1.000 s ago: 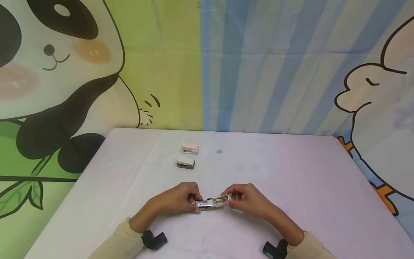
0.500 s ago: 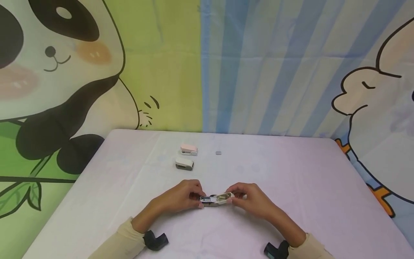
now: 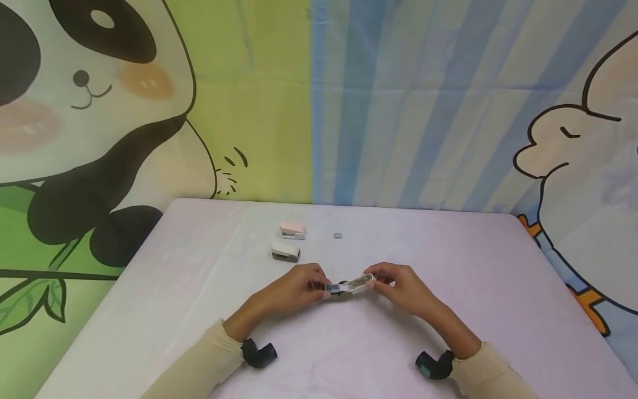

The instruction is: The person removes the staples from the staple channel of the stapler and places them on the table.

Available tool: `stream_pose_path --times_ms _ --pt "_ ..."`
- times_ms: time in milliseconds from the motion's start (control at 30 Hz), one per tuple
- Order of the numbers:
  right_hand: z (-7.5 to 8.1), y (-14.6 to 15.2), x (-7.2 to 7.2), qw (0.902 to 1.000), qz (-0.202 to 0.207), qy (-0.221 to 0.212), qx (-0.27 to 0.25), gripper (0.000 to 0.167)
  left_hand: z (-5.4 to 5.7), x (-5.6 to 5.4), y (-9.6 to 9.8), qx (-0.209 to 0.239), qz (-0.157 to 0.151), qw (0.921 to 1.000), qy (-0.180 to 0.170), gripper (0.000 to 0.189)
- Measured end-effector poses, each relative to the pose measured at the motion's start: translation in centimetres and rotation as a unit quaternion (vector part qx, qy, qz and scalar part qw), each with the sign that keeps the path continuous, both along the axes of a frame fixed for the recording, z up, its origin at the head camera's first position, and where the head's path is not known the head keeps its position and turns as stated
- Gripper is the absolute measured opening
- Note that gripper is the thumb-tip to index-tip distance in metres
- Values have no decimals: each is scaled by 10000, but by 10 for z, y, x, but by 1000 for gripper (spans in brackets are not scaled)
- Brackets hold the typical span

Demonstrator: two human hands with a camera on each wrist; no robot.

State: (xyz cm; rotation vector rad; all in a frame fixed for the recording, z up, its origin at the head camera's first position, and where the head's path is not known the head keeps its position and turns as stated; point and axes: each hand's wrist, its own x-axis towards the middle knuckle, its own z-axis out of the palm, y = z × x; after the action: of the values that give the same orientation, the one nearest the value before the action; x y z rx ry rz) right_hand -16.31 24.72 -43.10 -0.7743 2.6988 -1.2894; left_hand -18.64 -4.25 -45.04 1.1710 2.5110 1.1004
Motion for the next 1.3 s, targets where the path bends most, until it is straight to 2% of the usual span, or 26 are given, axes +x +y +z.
stream_pose_path --times_ms 167,367,633,800,1033,1300 --pt "5 14 -15 9995 -210 122 208 24 6 -19 21 -92 232 9997 5 21" --pt "7 32 -27 9987 -397 162 283 26 13 -37 45 -331 191 9992 132 21" --pt "1 55 -40 9969 -716 -100 302 30 10 -56 73 -620 214 9978 126 24" --pt "7 64 -45 9945 -936 -142 450 31 5 -68 92 -684 447 9964 209 24" --pt "3 80 -57 9920 -1151 3 514 32 1 -75 111 -855 906 9902 631 23" --pt "-1 87 -65 9886 -1448 -35 418 35 -9 -81 133 -937 1328 9854 512 24"
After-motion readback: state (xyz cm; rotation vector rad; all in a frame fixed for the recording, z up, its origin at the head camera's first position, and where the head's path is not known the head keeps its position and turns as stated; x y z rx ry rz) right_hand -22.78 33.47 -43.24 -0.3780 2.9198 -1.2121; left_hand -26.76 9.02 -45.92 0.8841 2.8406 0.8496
